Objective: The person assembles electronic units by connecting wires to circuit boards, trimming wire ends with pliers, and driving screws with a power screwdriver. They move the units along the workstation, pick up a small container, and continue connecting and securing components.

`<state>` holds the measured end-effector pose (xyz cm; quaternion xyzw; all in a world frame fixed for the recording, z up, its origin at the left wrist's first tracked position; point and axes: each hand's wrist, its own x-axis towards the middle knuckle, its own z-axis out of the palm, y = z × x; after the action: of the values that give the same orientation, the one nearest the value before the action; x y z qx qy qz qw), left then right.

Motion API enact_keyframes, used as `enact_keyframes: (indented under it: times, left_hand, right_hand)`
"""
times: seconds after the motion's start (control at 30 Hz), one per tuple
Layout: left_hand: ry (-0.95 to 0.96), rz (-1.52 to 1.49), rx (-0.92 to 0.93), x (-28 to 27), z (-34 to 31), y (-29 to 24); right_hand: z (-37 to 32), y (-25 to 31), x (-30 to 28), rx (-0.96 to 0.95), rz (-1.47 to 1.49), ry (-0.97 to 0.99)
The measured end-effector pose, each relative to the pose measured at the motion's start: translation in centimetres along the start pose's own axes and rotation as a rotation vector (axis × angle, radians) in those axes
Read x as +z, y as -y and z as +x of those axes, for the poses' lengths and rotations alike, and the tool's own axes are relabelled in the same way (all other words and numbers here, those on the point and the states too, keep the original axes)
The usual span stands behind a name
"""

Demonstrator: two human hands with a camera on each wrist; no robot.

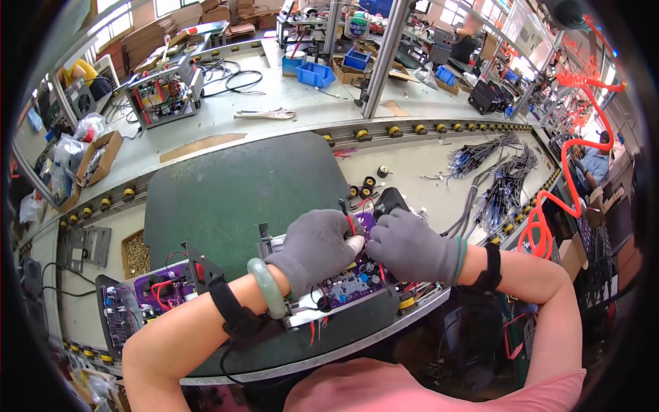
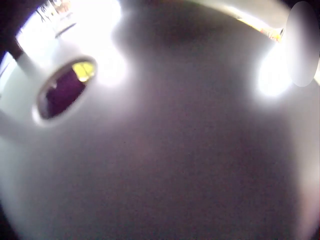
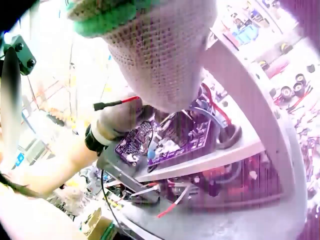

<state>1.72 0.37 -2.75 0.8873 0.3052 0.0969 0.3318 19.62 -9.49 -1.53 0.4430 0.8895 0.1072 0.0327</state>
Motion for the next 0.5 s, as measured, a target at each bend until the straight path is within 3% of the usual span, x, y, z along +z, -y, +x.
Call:
enact_keyframes:
  times: [0.07, 0.2, 0.27, 0.33, 0.37, 0.5]
  left_hand:
    - [-0.068, -0.13, 0.034, 0.6, 0.1, 0.6]
    - [0.019, -0.121, -0.051, 0.1, 0.1, 0.0]
    - [0.027, -0.096, -0.054, 0.2, 0.1, 0.0]
    - [0.019, -0.279, -0.089, 0.4, 0.2, 0.1]
    - [0.025, -0.262, -0.089, 0.4, 0.2, 0.2]
    - [0.036, -0.229, -0.124, 0.5, 0.1, -0.2]
  right_hand:
    - [0.0, -0.4, 0.2, 0.013, 0.05, -0.044]
    - [-0.4, -0.5, 0.2, 0.116, 0.193, -0.053]
    - [-1.0, -0.7, 0.8, 0.14, 0.266, -0.142]
    - [-1.4, -1.2, 1.5, 0.354, 0.85, -0.495]
    - [-1.3, -1.0, 1.5, 0.347, 0.893, -0.598]
    - [-1.5, -0.7, 0.7, 0.406, 0.894, -0.594]
